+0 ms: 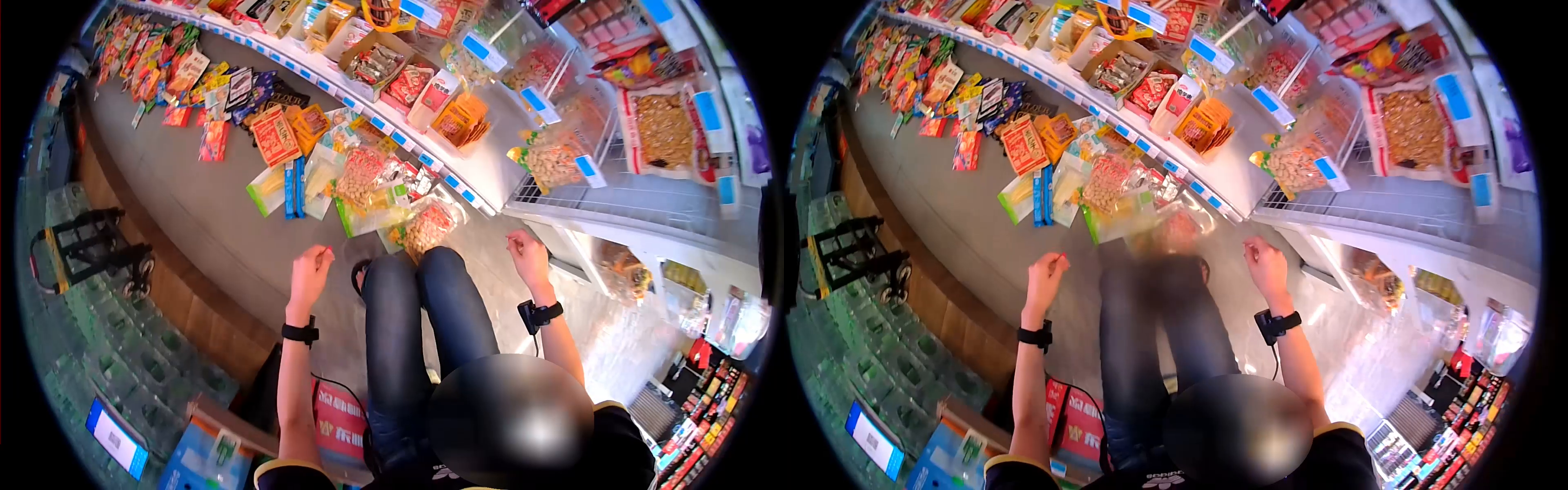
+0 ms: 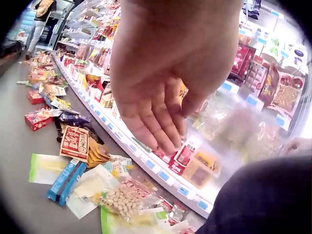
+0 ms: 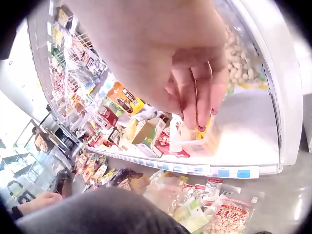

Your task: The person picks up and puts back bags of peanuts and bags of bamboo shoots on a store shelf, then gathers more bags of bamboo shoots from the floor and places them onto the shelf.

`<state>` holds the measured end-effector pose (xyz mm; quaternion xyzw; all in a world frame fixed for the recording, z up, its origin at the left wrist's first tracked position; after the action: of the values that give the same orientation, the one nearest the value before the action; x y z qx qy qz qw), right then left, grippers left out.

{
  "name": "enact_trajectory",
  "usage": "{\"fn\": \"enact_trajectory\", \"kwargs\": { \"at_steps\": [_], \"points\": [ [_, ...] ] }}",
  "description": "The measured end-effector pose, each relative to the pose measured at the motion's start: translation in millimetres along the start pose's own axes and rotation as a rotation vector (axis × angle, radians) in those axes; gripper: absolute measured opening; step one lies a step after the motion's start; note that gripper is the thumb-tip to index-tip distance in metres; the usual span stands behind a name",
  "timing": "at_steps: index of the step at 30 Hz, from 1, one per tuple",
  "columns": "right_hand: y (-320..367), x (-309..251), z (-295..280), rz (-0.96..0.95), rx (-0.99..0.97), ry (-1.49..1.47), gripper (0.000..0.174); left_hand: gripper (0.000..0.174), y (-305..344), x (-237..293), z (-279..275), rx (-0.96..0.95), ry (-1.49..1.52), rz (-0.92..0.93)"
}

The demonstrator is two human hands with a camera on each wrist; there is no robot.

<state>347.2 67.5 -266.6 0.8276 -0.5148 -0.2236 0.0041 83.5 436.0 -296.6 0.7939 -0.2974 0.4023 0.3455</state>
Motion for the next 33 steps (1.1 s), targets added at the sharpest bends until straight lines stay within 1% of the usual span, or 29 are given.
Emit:
{"fn": "enact_trajectory", "kwargs": {
  "at_steps": [3,6,8,12,14,15,18,21,24,28,30,33],
  "points": [
    [30,-40,-55,-0.035,-0.028,-0.048,0.009,0.02,41,54,-30,0.001,0.043,-0.02],
    [65,-84,-113,0.031,-0.081,-0.057,0.009,0.018,81,110,-65,0.023,0.012,-0.033],
    [90,-111,-147,0.061,-0.123,-0.133,0.009,0.015,111,150,-90,0.015,-0.019,-0.043],
    [124,-159,-207,0.066,-0.12,-0.189,0.011,0.005,163,209,-135,0.105,-0.074,0.014],
    [140,-166,-220,0.069,-0.105,-0.221,0.013,0.008,178,239,-155,0.169,-0.12,0.06],
    [139,-170,-225,0.061,-0.088,-0.241,0.013,0.013,185,243,-160,0.153,-0.124,0.004],
    [148,-185,-235,0.003,-0.103,-0.263,0.012,0.006,200,255,-167,0.151,-0.096,0.032],
    [154,-188,-228,-0.027,-0.217,-0.129,0.009,0.01,207,266,-174,0.125,-0.145,-0.009],
    [155,-186,-220,-0.027,-0.3,-0.02,0.009,0.013,199,286,-180,0.088,-0.218,0.036],
    [155,-190,-218,-0.004,-0.204,-0.055,0.007,0.012,163,301,-190,-0.008,-0.281,0.119],
    [154,-189,-221,0.059,-0.15,-0.07,0.007,0.013,135,302,-191,-0.061,-0.294,0.152],
    [157,-178,-216,0.225,-0.064,-0.076,0.009,0.013,80,305,-183,-0.176,-0.324,0.186]
  ]
}}
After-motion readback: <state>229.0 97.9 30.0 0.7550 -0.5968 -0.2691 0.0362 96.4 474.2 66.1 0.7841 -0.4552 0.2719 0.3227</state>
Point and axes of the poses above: each hand's wrist, its own y-axis away from the middle knuckle, its own z-axis out of the palm, x = y × z, the point moved 8 cm from there along -y, towards the middle knuckle, and after that the axes turned 5 degrees about y, right-handed, at the moved point
